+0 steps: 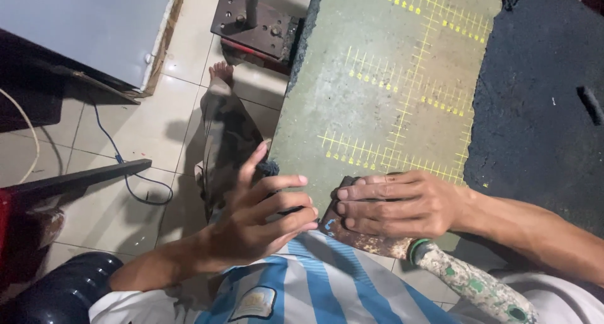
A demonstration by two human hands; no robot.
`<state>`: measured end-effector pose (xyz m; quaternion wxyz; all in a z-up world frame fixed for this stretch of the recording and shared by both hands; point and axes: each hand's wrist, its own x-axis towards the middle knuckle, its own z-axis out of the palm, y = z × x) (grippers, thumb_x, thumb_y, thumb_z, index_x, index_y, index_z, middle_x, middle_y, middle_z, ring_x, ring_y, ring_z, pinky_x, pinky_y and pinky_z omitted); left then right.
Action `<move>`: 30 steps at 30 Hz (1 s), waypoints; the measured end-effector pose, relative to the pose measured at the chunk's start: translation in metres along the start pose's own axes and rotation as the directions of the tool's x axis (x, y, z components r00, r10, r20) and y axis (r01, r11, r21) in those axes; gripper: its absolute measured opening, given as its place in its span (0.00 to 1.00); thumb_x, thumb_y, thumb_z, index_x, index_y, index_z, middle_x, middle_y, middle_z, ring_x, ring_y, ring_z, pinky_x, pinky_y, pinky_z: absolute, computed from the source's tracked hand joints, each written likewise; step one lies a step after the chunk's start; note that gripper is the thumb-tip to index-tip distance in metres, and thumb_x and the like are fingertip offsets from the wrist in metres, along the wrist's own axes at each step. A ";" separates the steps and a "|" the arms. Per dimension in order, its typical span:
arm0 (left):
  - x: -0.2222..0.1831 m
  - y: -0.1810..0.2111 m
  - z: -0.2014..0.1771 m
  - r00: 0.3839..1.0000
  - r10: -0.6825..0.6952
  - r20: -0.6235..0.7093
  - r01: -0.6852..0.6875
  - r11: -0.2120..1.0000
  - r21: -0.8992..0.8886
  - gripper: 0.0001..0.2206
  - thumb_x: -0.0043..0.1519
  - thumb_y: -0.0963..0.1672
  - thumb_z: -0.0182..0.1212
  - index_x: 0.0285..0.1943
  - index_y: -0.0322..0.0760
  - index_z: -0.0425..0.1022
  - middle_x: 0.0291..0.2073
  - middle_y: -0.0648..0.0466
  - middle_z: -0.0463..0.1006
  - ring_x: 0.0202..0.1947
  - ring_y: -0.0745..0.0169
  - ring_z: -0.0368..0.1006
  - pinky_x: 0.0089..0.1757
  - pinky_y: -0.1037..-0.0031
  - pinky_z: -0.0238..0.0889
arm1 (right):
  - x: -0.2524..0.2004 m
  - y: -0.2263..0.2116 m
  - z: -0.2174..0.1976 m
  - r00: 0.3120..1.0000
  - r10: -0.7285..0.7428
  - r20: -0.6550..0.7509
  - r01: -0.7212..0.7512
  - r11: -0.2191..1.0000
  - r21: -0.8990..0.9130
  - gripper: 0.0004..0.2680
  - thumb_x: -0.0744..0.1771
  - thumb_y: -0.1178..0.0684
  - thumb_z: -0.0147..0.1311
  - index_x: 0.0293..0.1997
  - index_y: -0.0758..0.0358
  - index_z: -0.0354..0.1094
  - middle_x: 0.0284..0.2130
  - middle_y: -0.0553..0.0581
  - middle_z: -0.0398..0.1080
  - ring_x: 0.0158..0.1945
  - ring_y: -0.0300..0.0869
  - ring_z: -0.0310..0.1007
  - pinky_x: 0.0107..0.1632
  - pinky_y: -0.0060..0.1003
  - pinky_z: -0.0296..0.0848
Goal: Using a putty knife to scrape dried ink and residue from the edges of a screen printing platen.
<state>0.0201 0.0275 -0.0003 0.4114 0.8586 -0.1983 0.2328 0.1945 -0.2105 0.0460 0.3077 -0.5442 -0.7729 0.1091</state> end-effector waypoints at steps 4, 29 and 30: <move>0.013 0.002 -0.016 0.999 0.019 0.028 -0.022 0.995 0.102 0.10 0.59 0.45 0.76 0.44 0.51 0.77 0.43 0.67 0.80 0.53 0.66 0.74 0.62 0.36 0.40 | 0.001 -0.003 0.000 1.000 -0.009 0.019 0.010 0.999 -0.052 0.08 0.65 0.58 0.62 0.48 0.58 0.78 0.51 0.55 0.78 0.60 0.49 0.74 0.64 0.44 0.73; 0.014 -0.023 -0.009 0.990 0.084 0.116 -0.068 0.988 -0.137 0.16 0.53 0.43 0.80 0.45 0.48 0.77 0.48 0.62 0.80 0.52 0.61 0.73 0.65 0.29 0.28 | 0.006 -0.013 0.006 0.994 0.092 -0.064 -0.095 0.994 -0.057 0.08 0.64 0.57 0.62 0.46 0.58 0.79 0.51 0.54 0.77 0.60 0.50 0.74 0.63 0.46 0.75; 0.013 -0.023 -0.008 0.990 0.087 0.108 -0.071 0.987 -0.145 0.17 0.52 0.42 0.80 0.45 0.47 0.76 0.47 0.62 0.80 0.51 0.60 0.73 0.65 0.28 0.26 | 0.008 -0.013 0.004 0.994 0.082 -0.070 -0.086 0.995 -0.050 0.07 0.64 0.56 0.62 0.45 0.59 0.79 0.50 0.56 0.78 0.59 0.51 0.75 0.62 0.47 0.76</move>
